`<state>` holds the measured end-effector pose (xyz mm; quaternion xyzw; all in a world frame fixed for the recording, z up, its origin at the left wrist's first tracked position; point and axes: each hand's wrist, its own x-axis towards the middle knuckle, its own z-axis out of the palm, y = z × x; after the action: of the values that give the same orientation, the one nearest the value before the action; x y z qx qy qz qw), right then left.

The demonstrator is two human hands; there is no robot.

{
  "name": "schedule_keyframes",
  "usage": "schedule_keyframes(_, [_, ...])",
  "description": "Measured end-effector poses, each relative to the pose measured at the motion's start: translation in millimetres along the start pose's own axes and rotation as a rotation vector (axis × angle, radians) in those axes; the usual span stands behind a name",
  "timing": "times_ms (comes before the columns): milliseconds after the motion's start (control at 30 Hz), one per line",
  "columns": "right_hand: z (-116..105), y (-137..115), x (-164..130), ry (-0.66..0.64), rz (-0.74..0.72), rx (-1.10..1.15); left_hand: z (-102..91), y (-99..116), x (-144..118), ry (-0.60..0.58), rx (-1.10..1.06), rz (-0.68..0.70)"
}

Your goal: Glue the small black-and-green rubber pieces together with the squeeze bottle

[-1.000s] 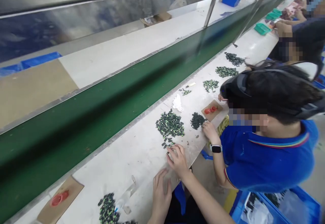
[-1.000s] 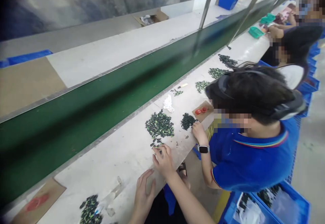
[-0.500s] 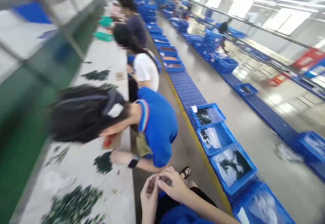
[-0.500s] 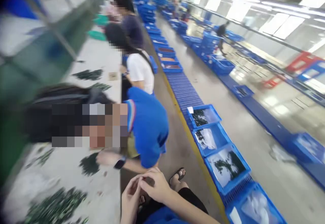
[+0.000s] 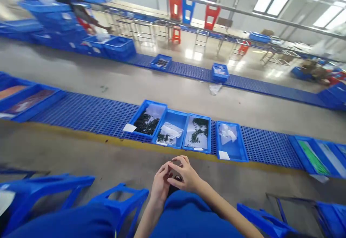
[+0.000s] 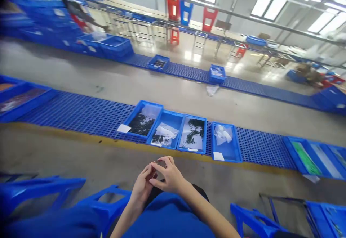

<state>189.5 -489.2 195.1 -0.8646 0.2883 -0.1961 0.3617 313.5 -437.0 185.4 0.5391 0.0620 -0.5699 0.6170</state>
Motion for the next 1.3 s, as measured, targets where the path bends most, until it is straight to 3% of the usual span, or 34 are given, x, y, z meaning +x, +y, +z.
schedule_keyframes(133, [-19,29,-3,0.011,0.165,-0.025,48.0,-8,36,-0.04,0.106,-0.147])
schedule_keyframes(300, [-36,76,25,-0.005,0.231,-0.039,86.8,-15,89,-0.006,0.217,-0.172])
schedule_keyframes(400, [-39,120,51,0.005,0.264,-0.042,105.9,-26,141,0.025,0.32,-0.163])
schedule_keyframes(467, [-33,163,63,0.062,0.31,-0.035,117.4,-43,190,0.052,0.411,-0.144])
schedule_keyframes(567, [-9,255,67,0.237,0.416,-0.02,129.8,-79,283,0.11,0.608,-0.047])
schedule_keyframes(667, [31,377,57,0.38,0.55,-0.054,131.8,-125,383,0.095,0.749,0.035])
schedule_keyframes(833, [114,593,28,0.409,0.752,-0.174,119.4,-218,529,-0.08,0.97,0.193])
schedule_keyframes(1000, [181,764,22,0.426,0.899,-0.287,131.2,-299,666,-0.201,1.136,0.449])
schedule_keyframes(1133, [193,871,60,0.52,0.844,-0.316,166.1,-344,777,-0.329,1.22,0.665])
schedule_keyframes(1233, [180,936,99,0.602,0.695,-0.335,191.0,-372,847,-0.403,1.275,0.766])
schedule_keyframes(1300, [168,971,119,0.637,0.717,-0.328,201.7,-388,885,-0.417,1.304,0.805])
